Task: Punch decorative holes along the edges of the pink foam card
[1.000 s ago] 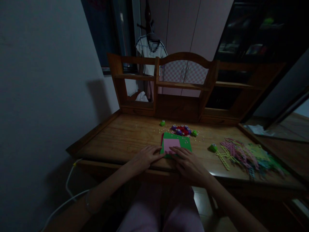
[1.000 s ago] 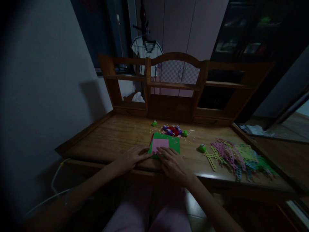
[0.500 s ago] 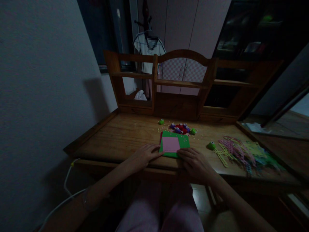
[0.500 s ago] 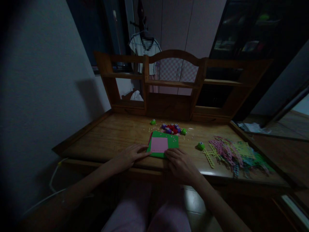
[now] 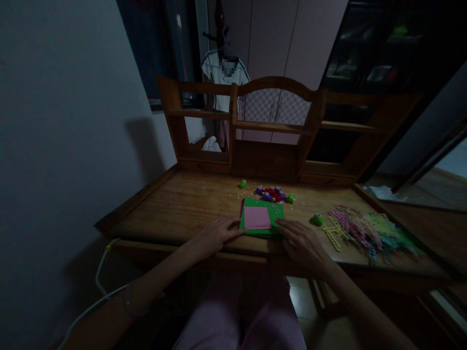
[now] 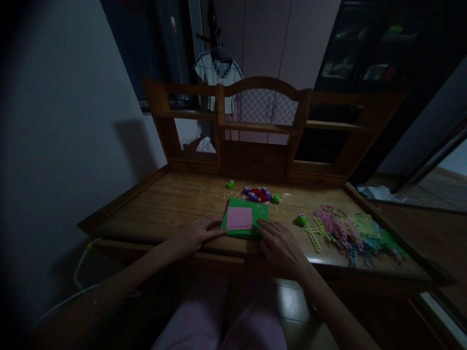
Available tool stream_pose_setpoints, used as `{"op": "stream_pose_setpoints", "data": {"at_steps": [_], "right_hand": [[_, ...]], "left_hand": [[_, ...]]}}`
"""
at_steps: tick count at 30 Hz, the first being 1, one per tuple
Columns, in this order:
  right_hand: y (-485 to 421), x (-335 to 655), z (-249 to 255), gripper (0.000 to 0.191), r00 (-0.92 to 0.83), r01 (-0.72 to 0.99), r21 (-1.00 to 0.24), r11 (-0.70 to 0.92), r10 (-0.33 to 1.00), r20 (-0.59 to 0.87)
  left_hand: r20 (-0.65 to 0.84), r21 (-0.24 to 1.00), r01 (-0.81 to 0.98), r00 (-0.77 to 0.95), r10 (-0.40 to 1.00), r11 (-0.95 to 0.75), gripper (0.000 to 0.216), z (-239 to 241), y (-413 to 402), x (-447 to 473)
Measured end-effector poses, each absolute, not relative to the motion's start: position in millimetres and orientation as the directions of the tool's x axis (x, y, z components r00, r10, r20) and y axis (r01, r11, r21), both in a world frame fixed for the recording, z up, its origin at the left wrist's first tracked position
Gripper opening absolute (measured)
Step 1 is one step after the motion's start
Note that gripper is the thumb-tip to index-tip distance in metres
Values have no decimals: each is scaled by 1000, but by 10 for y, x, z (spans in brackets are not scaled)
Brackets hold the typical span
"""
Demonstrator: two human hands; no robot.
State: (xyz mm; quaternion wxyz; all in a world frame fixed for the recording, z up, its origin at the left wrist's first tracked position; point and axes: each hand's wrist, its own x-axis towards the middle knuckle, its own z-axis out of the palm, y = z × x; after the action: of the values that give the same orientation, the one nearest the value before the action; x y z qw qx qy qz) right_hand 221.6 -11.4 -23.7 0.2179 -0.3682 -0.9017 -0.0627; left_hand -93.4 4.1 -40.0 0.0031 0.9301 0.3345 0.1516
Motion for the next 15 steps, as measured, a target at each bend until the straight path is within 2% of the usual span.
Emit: {"op": "stream_pose_setpoints", "data": {"at_steps": [6,15], "right_hand": [[-186,1985,-248,60,-761,562,-41,826,537,364],[-153,2161,-408,49,-684,622,-98,777,600,415]], "left_hand": [[272,95,622,735,621,-777,70,-377,32,-928],[267,78,627,736,622,-775,69,-355,29,-924]]}}
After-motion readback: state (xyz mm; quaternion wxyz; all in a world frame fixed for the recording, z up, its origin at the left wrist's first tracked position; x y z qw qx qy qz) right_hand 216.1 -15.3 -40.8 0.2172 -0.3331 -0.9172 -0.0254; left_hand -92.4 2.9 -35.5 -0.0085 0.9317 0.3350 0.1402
